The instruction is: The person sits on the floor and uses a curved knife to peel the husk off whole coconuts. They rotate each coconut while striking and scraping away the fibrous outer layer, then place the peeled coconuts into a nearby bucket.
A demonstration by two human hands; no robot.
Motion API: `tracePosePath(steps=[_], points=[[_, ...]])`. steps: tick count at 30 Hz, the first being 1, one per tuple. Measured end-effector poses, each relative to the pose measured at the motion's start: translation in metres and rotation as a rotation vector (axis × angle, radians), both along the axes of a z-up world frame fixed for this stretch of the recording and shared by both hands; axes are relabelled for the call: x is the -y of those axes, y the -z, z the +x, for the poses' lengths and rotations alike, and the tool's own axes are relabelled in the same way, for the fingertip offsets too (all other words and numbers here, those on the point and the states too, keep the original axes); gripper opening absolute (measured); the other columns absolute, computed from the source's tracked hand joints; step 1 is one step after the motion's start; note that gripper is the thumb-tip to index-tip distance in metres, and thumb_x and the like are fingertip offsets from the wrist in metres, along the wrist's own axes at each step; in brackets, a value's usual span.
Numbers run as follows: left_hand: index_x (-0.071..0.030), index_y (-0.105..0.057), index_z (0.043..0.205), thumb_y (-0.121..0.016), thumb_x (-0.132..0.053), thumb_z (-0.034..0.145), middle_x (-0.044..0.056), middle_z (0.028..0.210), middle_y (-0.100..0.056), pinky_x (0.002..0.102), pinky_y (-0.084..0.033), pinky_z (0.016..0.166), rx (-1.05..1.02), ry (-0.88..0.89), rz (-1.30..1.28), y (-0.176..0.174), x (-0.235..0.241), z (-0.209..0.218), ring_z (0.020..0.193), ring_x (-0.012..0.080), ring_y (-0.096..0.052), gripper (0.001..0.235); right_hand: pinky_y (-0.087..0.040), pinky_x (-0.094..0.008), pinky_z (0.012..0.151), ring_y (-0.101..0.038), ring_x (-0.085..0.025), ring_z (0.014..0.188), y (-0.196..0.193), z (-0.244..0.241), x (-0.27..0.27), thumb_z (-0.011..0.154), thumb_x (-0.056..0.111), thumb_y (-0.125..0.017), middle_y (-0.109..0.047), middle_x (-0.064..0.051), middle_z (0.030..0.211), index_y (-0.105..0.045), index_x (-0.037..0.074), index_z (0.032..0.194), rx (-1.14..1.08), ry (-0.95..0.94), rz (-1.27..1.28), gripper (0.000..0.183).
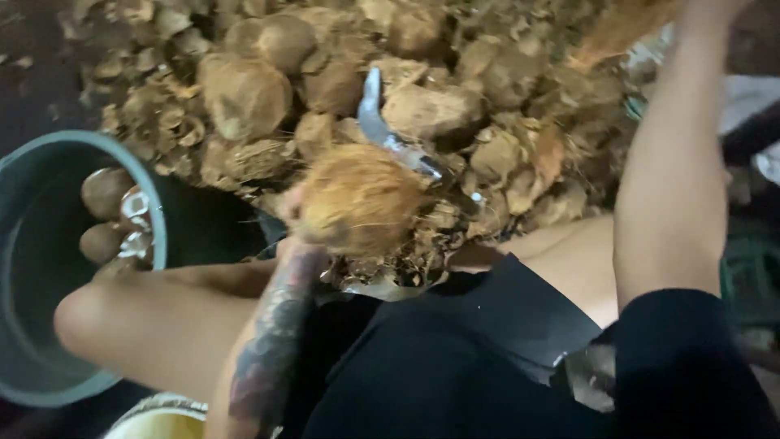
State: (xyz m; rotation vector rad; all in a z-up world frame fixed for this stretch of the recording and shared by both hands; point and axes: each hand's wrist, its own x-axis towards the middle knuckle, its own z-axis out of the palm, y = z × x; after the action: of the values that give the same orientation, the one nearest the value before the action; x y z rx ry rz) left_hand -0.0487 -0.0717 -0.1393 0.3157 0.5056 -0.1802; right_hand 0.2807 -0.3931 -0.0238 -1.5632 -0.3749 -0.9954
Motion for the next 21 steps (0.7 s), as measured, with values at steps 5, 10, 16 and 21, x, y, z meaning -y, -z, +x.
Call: tracePosePath(steps=[5, 10, 16, 21], points=[[-0.005, -0.064, 0.13, -0.071, -0.035, 0.08, 0.019, 0.117, -0.07, 0.054, -0.055, 0.094, 0.091, 0.071, 0.087, -0.008, -0.005, 0.017, 0.107, 0.0362, -0.068, 0.059, -0.044, -0.046, 0.089, -0.058, -0.028, 0.086, 0.015, -0.015, 0.042, 0.117, 0.021, -0.034, -0.062, -0.01, 0.094, -0.061, 0.009, 0.096, -0.151, 0.125, -0.393, 0.037], [-0.003, -0.059, 0.135, -0.072, -0.035, 0.079, 0.021, 0.123, -0.066, 0.056, -0.052, 0.099, 0.177, 0.11, 0.191, -0.032, -0.027, 0.024, 0.114, 0.0365, -0.065, 0.065, 0.008, -0.053, 0.129, 0.013, -0.031, 0.158, 0.069, -0.07, 0.029, 0.107, 0.023, -0.054, 0.001, -0.018, 0.176, -0.008, 0.0, 0.167, -1.275, -0.081, -1.176, 0.079], [-0.001, -0.054, 0.14, -0.073, -0.035, 0.079, 0.023, 0.129, -0.062, 0.057, -0.049, 0.105, 0.285, 0.128, 0.307, -0.067, -0.048, 0.028, 0.121, 0.0369, -0.062, 0.073, -0.011, -0.06, 0.132, 0.007, -0.033, 0.158, 0.028, -0.097, -0.013, 0.118, 0.039, -0.051, -0.001, -0.02, 0.175, -0.011, 0.002, 0.169, -1.128, 0.055, -0.997, 0.074], [0.001, -0.049, 0.145, -0.074, -0.035, 0.079, 0.025, 0.135, -0.059, 0.059, -0.047, 0.111, 0.382, 0.11, 0.416, -0.087, -0.072, 0.038, 0.127, 0.0372, -0.06, 0.08, -0.063, -0.069, 0.064, -0.07, -0.06, 0.104, -0.004, -0.158, -0.133, 0.098, 0.063, -0.04, -0.062, -0.043, 0.131, -0.034, 0.009, 0.152, -1.507, -0.974, -0.047, 0.076]])
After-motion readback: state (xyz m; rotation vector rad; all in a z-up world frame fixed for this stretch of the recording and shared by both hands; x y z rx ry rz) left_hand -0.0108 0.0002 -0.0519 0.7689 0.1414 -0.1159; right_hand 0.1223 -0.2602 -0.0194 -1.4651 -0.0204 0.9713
